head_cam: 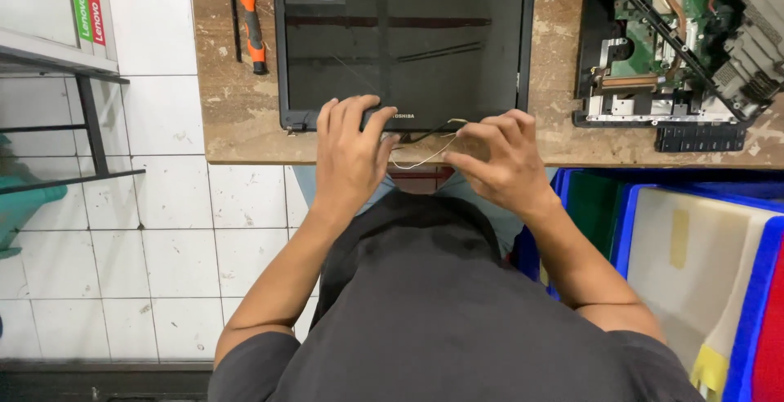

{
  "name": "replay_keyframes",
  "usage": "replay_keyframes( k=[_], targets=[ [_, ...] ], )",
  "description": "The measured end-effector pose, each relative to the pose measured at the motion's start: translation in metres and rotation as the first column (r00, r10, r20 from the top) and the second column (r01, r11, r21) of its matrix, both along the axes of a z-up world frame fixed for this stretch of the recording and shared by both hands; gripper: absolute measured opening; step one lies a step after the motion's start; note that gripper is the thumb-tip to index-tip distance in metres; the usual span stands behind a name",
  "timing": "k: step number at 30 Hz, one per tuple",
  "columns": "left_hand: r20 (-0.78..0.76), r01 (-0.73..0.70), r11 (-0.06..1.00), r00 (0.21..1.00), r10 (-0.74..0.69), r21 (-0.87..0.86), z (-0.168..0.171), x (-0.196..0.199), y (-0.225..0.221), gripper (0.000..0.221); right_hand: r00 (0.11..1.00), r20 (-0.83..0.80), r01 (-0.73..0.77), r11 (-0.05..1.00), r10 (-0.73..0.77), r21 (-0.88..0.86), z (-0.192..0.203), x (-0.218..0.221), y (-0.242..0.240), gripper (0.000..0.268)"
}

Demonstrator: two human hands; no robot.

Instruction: Reassembling a laptop LCD panel by routing internal cables and snapping the plastic bezel back into place.

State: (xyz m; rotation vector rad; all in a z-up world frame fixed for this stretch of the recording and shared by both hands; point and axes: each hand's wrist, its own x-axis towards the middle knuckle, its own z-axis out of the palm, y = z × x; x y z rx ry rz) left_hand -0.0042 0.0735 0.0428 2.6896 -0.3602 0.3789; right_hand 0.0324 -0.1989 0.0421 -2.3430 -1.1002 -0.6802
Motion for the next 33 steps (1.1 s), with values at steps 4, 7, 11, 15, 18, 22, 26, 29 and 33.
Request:
replay_keyframes(
  k=[4, 7, 11, 15, 18, 22, 26, 29, 33],
  targets=[
    [-0.021, 0.138, 0.988, 0.990, -0.137, 0.071, -0.007, 0.011, 0.000, 0.045, 0.995, 0.059, 0.090, 0.977, -0.080, -0.194, 0.007, 0.002, 0.009, 0.009],
    [-0.022, 0.235, 0.959, 0.972, -0.235, 0.158, -0.013, 0.023, 0.006, 0.043, 0.996, 0.067, 0.076, 0.979, -0.064, -0.189, 0.003, 0.003, 0.005, 0.006],
    [0.015, 0.327, 0.920, 0.941, -0.338, 0.218, -0.021, 0.027, 0.011, 0.039, 0.994, 0.090, 0.080, 0.980, -0.065, -0.181, -0.003, 0.002, 0.005, 0.010],
    [0.058, 0.388, 0.876, 0.905, -0.420, 0.285, -0.020, 0.034, 0.015, 0.047, 0.996, 0.039, 0.086, 0.960, -0.078, -0.267, -0.010, 0.001, 0.004, 0.007],
    [0.051, 0.398, 0.857, 0.898, -0.437, 0.327, -0.014, 0.037, 0.016, 0.049, 0.996, 0.028, 0.095, 0.953, -0.090, -0.287, -0.012, 0.004, 0.003, 0.006],
    [0.035, 0.404, 0.862, 0.900, -0.434, 0.306, -0.009, 0.036, 0.014, 0.046, 0.993, -0.006, 0.112, 0.946, -0.120, -0.305, -0.011, 0.003, 0.003, 0.005],
    [0.048, 0.393, 0.865, 0.903, -0.427, 0.312, -0.008, 0.033, 0.015, 0.041, 0.990, -0.030, 0.117, 0.933, -0.135, -0.340, -0.005, 0.001, 0.005, 0.008],
    [0.051, 0.380, 0.864, 0.907, -0.418, 0.330, -0.013, 0.031, 0.013, 0.042, 0.990, -0.024, 0.119, 0.933, -0.136, -0.340, -0.007, 0.001, 0.005, 0.006],
    [0.046, 0.379, 0.872, 0.910, -0.412, 0.310, -0.019, 0.029, 0.013, 0.046, 0.991, -0.030, 0.116, 0.944, -0.131, -0.310, -0.003, -0.001, 0.004, 0.011]
  ],
)
